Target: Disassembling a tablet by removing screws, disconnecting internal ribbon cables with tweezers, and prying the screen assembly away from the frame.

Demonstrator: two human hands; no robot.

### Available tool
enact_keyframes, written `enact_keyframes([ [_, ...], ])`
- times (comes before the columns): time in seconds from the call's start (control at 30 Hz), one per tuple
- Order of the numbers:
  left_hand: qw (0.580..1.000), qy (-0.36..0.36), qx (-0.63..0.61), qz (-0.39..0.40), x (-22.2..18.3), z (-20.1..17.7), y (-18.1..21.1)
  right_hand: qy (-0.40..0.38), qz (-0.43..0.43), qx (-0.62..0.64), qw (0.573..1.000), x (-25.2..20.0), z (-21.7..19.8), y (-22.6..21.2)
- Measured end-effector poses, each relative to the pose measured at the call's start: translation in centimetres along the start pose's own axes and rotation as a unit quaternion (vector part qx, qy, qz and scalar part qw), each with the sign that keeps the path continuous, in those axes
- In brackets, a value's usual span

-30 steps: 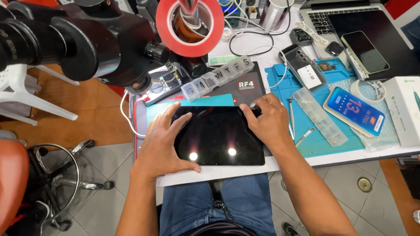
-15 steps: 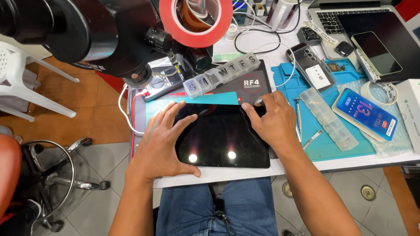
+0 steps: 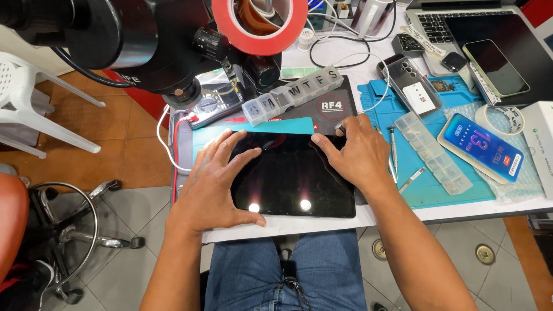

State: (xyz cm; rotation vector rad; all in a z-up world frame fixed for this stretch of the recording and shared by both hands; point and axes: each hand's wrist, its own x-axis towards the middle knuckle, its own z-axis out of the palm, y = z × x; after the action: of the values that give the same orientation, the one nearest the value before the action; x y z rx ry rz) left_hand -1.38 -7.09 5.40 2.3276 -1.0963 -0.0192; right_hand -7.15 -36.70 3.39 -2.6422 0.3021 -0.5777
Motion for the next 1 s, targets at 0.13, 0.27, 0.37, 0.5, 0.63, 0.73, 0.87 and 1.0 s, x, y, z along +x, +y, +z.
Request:
enact_keyframes([
  [0.13,1.000,0.002,-0.003,0.003,-0.1,0.1,-0.1,0.000,-0.003,0.003,1.000,0.1,0.0,-0.1],
  [0.27,1.000,0.009,-0.004,0.007,-0.1,0.1,-0.1,0.001,0.010,0.022,1.000,0.0,0.4,0.7],
  [0.37,1.000,0.012,-0.005,0.013,-0.1,0.1,-0.1,0.045,0.011,0.081,0.996,0.2,1.7,3.9],
  [0.5,1.000,0.018,-0.014,0.015,-0.2,0.2,-0.2,0.114,-0.036,0.108,0.987,-0.6,-0.3,5.4],
  [0.63,1.000,0.017,-0.005,0.024,-0.2,0.3,-0.4,0.071,-0.020,0.021,0.997,-2.3,-2.8,4.6],
  [0.73,0.997,0.021,-0.008,0.080,-0.2,0.1,-0.5,0.055,-0.031,-0.062,0.996,-3.5,-2.2,5.8],
  [0.87,0.997,0.020,-0.003,0.070,-0.4,0.3,-0.4,0.091,-0.096,-0.108,0.985,-4.7,-2.1,6.1],
  [1.0,0.997,0.027,-0.008,0.074,-0.3,0.3,-0.4,0.132,-0.107,-0.089,0.981,-6.4,-4.0,4.6],
])
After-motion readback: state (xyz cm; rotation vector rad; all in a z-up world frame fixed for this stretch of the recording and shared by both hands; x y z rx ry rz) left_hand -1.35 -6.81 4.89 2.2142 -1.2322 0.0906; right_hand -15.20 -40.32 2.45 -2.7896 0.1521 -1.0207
